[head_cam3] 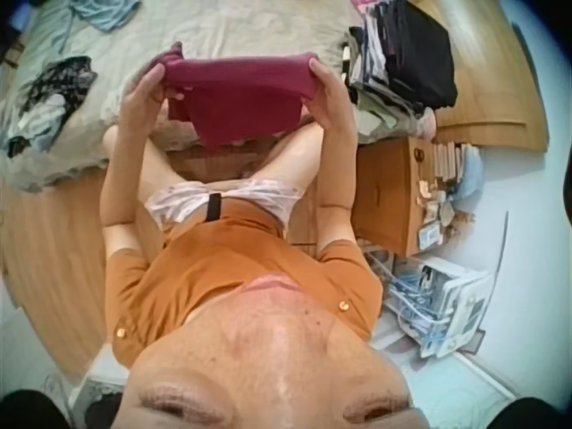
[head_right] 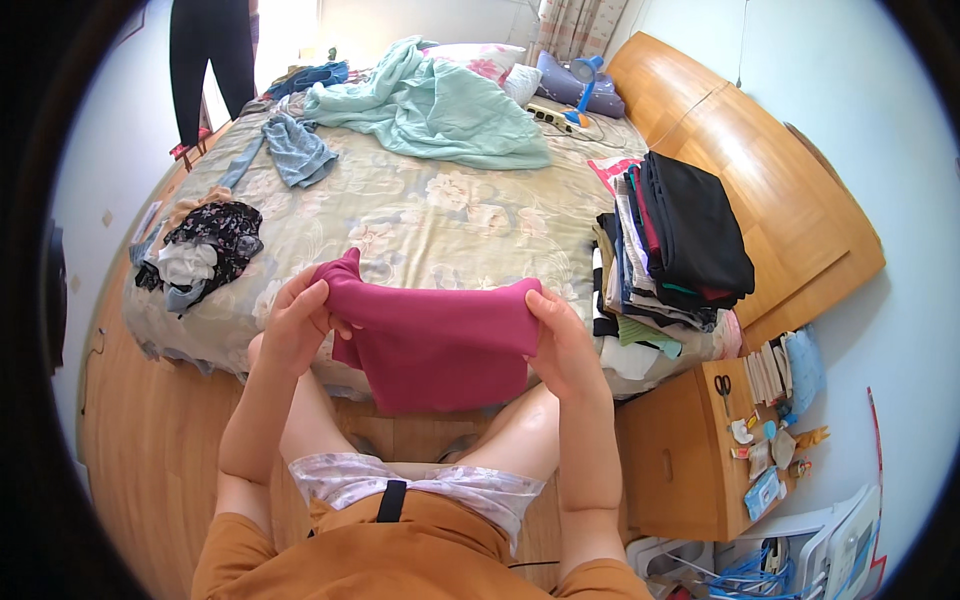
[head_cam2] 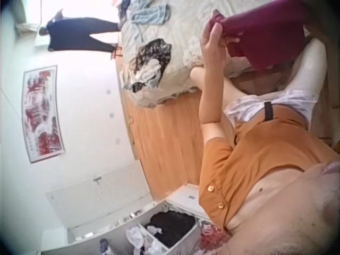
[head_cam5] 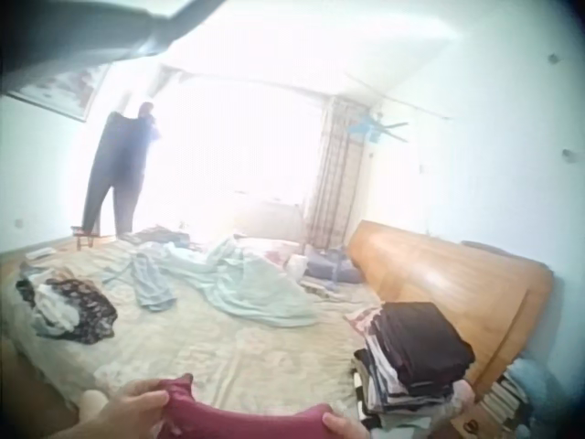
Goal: The person sits on the floor in front of a bed and folds several pieces of clothing, including maroon pants, black pants, a pink t-shirt, and a white shirt. They use scissors to cut a tag off the pink t-shirt before folding it and placing it on a stack.
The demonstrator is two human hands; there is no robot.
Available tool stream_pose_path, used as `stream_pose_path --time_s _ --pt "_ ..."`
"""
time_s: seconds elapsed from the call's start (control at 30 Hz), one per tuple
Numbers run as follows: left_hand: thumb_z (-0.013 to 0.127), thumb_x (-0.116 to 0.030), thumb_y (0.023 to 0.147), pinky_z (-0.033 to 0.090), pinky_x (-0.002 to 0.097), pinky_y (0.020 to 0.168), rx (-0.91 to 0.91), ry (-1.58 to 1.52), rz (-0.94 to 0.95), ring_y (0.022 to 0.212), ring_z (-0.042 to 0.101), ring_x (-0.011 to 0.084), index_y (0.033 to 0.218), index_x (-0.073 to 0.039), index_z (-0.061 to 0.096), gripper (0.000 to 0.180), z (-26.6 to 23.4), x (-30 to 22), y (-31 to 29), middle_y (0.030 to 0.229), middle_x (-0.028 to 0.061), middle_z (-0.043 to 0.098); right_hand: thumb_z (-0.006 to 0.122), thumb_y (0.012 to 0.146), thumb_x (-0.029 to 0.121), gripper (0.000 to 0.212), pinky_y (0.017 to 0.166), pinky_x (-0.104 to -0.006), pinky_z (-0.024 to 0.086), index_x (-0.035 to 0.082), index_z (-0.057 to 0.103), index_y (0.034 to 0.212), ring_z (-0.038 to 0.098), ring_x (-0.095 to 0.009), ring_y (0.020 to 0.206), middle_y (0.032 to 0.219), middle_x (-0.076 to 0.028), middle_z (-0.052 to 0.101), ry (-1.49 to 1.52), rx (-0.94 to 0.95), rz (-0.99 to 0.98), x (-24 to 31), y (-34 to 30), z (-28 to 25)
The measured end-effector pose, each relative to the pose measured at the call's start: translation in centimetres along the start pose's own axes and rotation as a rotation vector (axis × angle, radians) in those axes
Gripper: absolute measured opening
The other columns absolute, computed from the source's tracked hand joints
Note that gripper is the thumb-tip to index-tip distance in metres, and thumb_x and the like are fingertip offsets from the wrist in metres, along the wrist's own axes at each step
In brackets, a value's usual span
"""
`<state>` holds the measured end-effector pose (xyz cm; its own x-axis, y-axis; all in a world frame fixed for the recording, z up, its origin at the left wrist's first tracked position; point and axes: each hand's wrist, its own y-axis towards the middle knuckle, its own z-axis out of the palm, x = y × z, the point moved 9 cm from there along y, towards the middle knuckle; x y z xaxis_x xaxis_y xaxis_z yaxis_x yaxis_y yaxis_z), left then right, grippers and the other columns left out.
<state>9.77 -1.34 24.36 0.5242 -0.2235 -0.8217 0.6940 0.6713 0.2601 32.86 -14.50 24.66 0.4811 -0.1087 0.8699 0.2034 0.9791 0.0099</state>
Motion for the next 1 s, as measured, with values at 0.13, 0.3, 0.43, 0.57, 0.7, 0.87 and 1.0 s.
stream_pose_path --time_s 0.13,0.3,0.43,0.57,0.7,0.87,1.0 --pt "0.052 -0.017 0.1 0.058 0.0288 0.067 -0.005 -0.036 -0.102 0.085 0.07 0.0241 0.119 0.003 0.055 0.028 -0.1 1.6 -1.0 0.102 0.0147 0.068 0.052 0.097 0.028 0.029 0.08 -0.0308 0.046 0.004 0.061 0.111 0.061 -0.015 0.092 0.102 -0.006 0.066 0.05 -0.061 0.097 -1.9 -0.9 -2.0" --pt "0.053 -0.018 0.099 0.058 0.0285 0.07 0.009 -0.046 -0.278 0.092 0.069 0.0234 0.119 0.002 0.057 0.028 -0.1 3.5 -3.3 0.106 0.0138 0.067 0.051 0.097 0.027 0.031 0.085 -0.0329 0.047 0.002 0.06 0.113 0.061 -0.017 0.097 0.107 -0.008 0.066 0.024 -0.087 0.131 -2.6 -1.7 -3.2" --pt "0.055 -0.018 0.098 0.058 0.0289 0.072 0.035 -0.071 -0.328 0.094 0.069 0.0235 0.119 0.002 0.058 0.029 0.5 3.5 -4.8 0.108 0.0139 0.067 0.053 0.095 0.025 0.04 0.093 -0.0336 0.046 -0.003 0.053 0.123 0.061 -0.02 0.106 0.115 -0.013 0.063 -0.048 -0.038 0.079 -0.9 -2.5 -1.9" --pt "0.057 -0.019 0.097 0.057 0.0293 0.073 0.121 -0.085 -0.336 0.094 0.068 0.0232 0.117 0.003 0.059 0.029 1.9 1.9 -6.1 0.108 0.0148 0.067 0.057 0.093 0.021 0.041 0.091 -0.0321 0.048 -0.006 0.052 0.125 0.061 -0.019 0.105 0.116 -0.013 0.062 -0.086 0.034 -0.036 1.4 -4.0 -0.4" --pt "0.057 -0.021 0.097 0.057 0.0285 0.073 0.199 -0.201 -0.394 0.094 0.068 0.0225 0.117 0.002 0.058 0.03 2.6 1.5 -7.3 0.107 0.0154 0.067 0.061 0.091 0.023 0.043 0.088 -0.0308 0.049 -0.006 0.052 0.122 0.062 -0.018 0.101 0.112 -0.013 0.064 -0.05 0.206 -0.044 1.6 -4.0 0.8" --pt "0.053 -0.021 0.099 0.058 0.0289 0.074 -0.07 -0.302 -0.457 0.099 0.068 0.023 0.123 0.0 0.057 0.033 -2.6 3.4 -5.2 0.11 0.0123 0.067 0.056 0.095 0.023 0.028 0.081 -0.0299 0.049 0.002 0.058 0.113 0.062 -0.015 0.095 0.106 -0.007 0.066 -0.049 0.054 0.154 -1.2 1.8 0.7" --pt "0.051 -0.021 0.099 0.058 0.0288 0.073 -0.232 -0.303 -0.355 0.098 0.067 0.0209 0.111 -0.001 0.06 0.025 -12.9 2.1 2.5 0.106 0.0116 0.068 0.052 0.098 0.028 0.02 0.077 -0.031 0.05 0.011 0.06 0.105 0.062 -0.013 0.091 0.101 -0.002 0.066 -0.092 0.094 0.231 -2.9 12.9 3.5"
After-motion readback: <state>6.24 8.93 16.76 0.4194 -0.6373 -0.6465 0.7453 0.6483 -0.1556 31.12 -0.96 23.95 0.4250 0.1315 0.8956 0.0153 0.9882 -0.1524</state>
